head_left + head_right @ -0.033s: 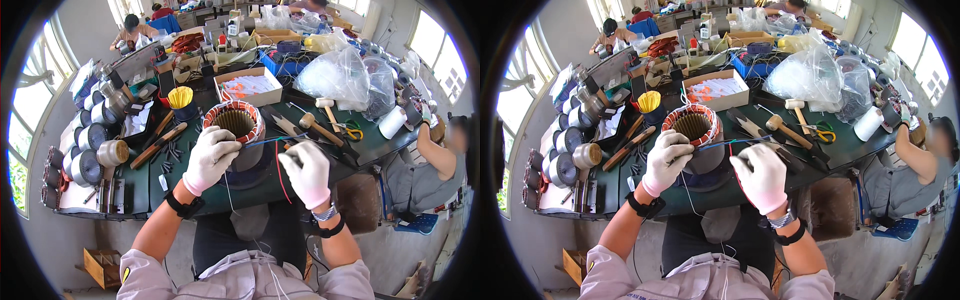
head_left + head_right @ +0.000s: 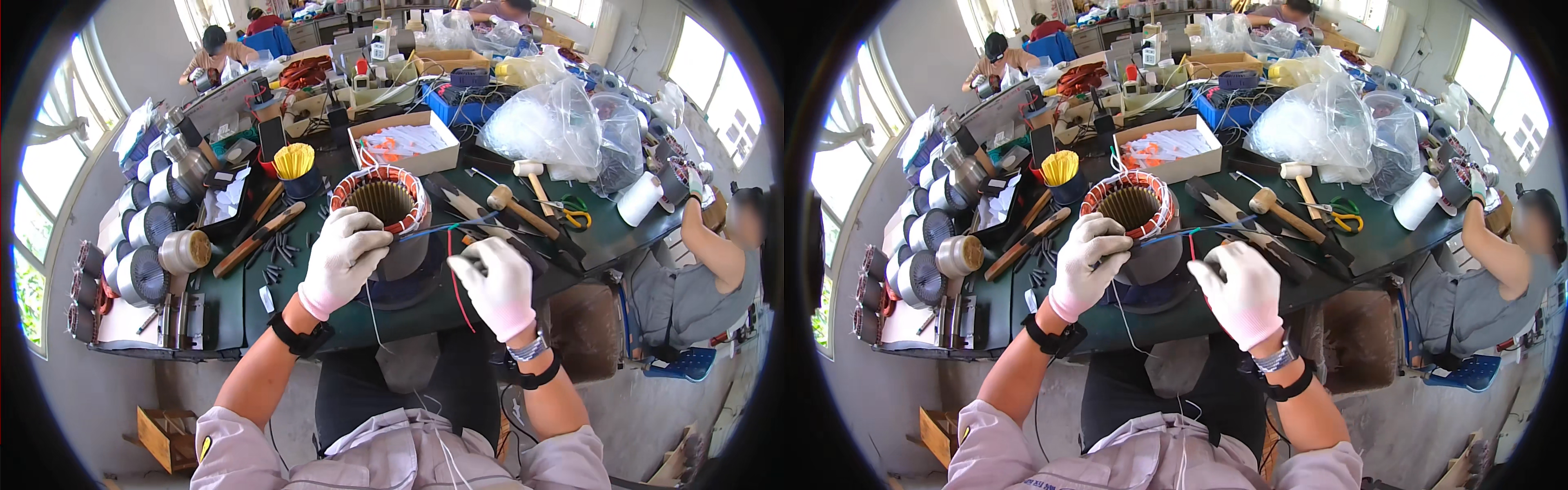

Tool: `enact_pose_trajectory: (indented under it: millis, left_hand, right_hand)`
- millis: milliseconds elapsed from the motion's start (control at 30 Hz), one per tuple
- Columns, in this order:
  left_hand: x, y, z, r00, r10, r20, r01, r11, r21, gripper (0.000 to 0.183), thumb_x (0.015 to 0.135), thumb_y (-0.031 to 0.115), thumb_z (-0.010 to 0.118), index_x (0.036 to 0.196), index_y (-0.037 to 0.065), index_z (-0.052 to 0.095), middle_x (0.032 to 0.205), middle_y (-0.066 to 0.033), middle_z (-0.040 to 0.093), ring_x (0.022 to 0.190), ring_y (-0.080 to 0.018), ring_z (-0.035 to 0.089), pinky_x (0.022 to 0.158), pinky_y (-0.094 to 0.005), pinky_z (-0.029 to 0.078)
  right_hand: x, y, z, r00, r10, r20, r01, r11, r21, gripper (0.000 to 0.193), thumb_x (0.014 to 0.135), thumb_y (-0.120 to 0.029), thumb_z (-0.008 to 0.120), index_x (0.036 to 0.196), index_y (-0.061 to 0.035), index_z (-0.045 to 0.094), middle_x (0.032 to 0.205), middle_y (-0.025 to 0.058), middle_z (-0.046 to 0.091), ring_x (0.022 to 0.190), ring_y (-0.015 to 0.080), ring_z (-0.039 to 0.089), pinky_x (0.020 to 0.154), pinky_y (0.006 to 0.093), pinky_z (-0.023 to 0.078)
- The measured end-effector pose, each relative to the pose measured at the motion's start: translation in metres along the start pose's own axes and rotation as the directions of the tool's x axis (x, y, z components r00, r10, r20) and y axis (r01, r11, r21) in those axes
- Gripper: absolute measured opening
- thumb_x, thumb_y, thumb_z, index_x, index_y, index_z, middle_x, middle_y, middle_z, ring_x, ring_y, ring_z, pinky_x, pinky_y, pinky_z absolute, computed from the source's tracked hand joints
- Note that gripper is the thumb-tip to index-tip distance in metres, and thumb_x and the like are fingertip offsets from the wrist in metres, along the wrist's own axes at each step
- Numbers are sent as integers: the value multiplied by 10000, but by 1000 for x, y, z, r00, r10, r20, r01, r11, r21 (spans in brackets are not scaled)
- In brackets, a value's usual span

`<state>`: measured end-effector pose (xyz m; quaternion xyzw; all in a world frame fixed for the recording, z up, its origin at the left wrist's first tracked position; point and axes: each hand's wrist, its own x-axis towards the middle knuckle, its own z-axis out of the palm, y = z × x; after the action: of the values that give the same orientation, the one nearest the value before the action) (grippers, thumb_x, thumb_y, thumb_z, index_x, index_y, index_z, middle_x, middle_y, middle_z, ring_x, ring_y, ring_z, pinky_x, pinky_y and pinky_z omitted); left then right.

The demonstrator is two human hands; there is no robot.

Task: Assembling and wiring components for industrial electric motors at a workbench.

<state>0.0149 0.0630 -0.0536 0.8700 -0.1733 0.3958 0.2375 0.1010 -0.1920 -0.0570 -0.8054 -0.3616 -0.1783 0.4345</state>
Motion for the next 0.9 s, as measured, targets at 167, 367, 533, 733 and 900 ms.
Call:
enact_pose_trajectory:
  millis: [167, 367, 533, 733, 900]
  left_hand:
    - [2, 8, -2, 1000, -16, 9, 16, 1000, 24, 256, 783, -6, 791, 1027, 56, 741, 1094, -107, 703, 1068, -337, 654, 966, -434, 514]
    - [18, 28, -11, 995, -26, 95, 21, 998, 58, 340, 777, -5, 786, 1107, 40, 719, 1125, -124, 698, 1092, -340, 646, 983, -436, 503]
    - [56, 53, 11, 948, -94, 303, -27, 927, 374, 350, 755, 148, 793, 1078, 46, 705, 1061, -125, 670, 1044, -343, 619, 910, -462, 485]
    - [61, 45, 32, 964, -56, 261, -110, 808, 579, 168, 775, 131, 723, 915, 41, 696, 925, -117, 665, 939, -319, 625, 803, -456, 471]
    - [58, 37, 24, 968, -91, 236, 13, 949, 315, 99, 774, 111, 727, 852, 52, 706, 860, -145, 660, 888, -354, 640, 808, -465, 484]
  right_hand:
    - [0, 11, 15, 988, 131, 85, -142, 980, 137, 186, 912, -212, 774, 887, -41, 705, 811, 137, 683, 738, 322, 687, 686, 410, 543]
    - [12, 10, 10, 1000, 7, 23, -9, 997, 75, 67, 891, -100, 713, 895, -46, 674, 810, 127, 680, 751, 335, 689, 699, 421, 549]
    - [18, 12, 6, 997, -83, 1, 83, 996, -43, 77, 846, -90, 717, 872, -69, 647, 805, 114, 654, 772, 326, 678, 700, 429, 550]
    - [28, 20, 2, 969, -248, 10, 246, 957, -150, 78, 856, -55, 687, 915, -59, 636, 862, 120, 662, 847, 332, 678, 741, 438, 552]
    - [40, 31, -7, 946, -306, 107, 314, 947, -65, 74, 897, -35, 650, 969, -48, 642, 926, 148, 683, 890, 360, 677, 786, 457, 550]
